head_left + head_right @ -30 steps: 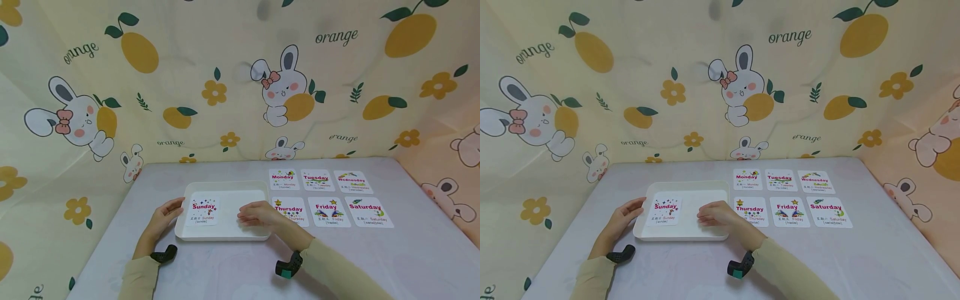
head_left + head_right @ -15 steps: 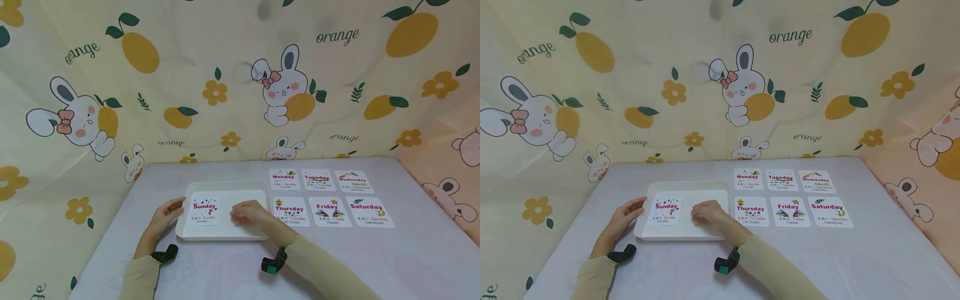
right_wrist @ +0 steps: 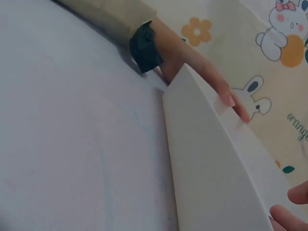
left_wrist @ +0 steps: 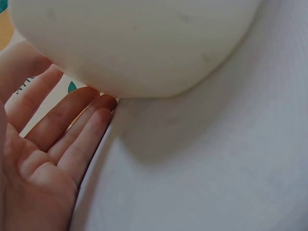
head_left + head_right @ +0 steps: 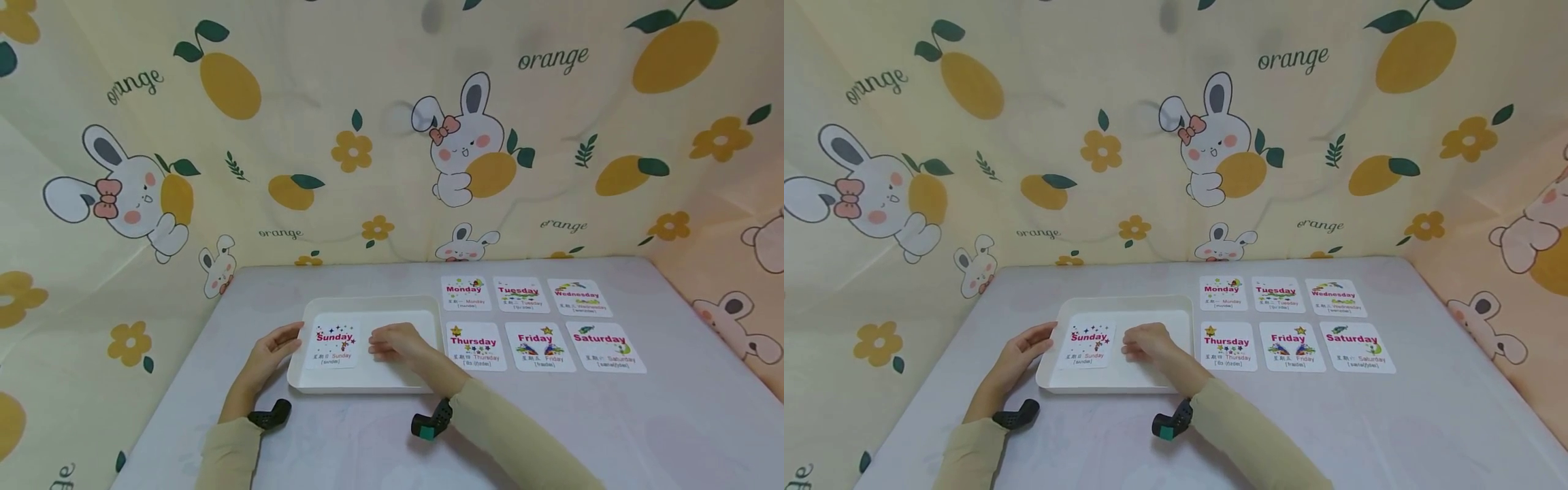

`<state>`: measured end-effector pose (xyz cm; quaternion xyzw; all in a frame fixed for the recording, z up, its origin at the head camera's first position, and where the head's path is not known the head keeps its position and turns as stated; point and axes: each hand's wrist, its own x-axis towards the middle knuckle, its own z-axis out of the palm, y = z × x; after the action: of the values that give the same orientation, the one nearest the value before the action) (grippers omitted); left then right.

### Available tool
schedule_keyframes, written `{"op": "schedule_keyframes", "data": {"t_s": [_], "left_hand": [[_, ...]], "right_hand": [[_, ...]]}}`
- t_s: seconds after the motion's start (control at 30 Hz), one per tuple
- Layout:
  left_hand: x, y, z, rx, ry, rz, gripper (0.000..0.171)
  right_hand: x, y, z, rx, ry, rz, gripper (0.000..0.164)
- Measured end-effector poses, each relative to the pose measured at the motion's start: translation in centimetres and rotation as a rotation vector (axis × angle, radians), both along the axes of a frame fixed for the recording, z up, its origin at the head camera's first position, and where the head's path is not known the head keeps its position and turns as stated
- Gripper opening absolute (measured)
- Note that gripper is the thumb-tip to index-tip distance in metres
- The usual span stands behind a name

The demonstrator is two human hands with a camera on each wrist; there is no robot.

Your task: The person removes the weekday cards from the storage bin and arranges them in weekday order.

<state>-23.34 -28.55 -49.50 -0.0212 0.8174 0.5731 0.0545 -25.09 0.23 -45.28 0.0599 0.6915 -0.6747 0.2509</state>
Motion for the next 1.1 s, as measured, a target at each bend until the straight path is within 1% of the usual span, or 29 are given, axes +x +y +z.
{"op": "schedule_keyframes", "data": {"t_s": [0.17,0.3,0.5,0.67,0.83,0.93,1.1], "left_hand": [[-0.1,-0.1,0.0,-0.015,0.004,0.0,0.052],[-0.1,-0.2,0.0,-0.033,0.007,0.0,0.052],[-0.1,-0.1,0.1,-0.01,-0.008,-0.005,0.053],[0.1,0.0,0.4,-0.01,-0.009,-0.007,0.053],[0.1,0.0,0.4,-0.018,-0.007,-0.008,0.054],[0.1,-0.1,0.3,-0.029,-0.004,-0.01,0.054],[-0.1,-0.2,0.1,-0.037,-0.008,-0.007,0.054]], "right_hand": [[-0.6,-0.7,-0.3,-0.027,-0.022,-0.044,0.031],[-1.1,-1.2,-0.6,-0.049,-0.034,-0.059,0.031],[-1.4,-1.8,-0.7,-0.074,-0.053,-0.066,0.031],[-1.7,-2.3,-0.7,-0.079,-0.079,-0.098,0.029],[-1.8,-2.5,-0.6,-0.077,-0.09,-0.114,0.029],[-1.7,-2.6,-0.7,-0.071,-0.088,-0.129,0.029],[-1.7,-2.9,-1.1,-0.067,-0.033,-0.147,0.03]]}}
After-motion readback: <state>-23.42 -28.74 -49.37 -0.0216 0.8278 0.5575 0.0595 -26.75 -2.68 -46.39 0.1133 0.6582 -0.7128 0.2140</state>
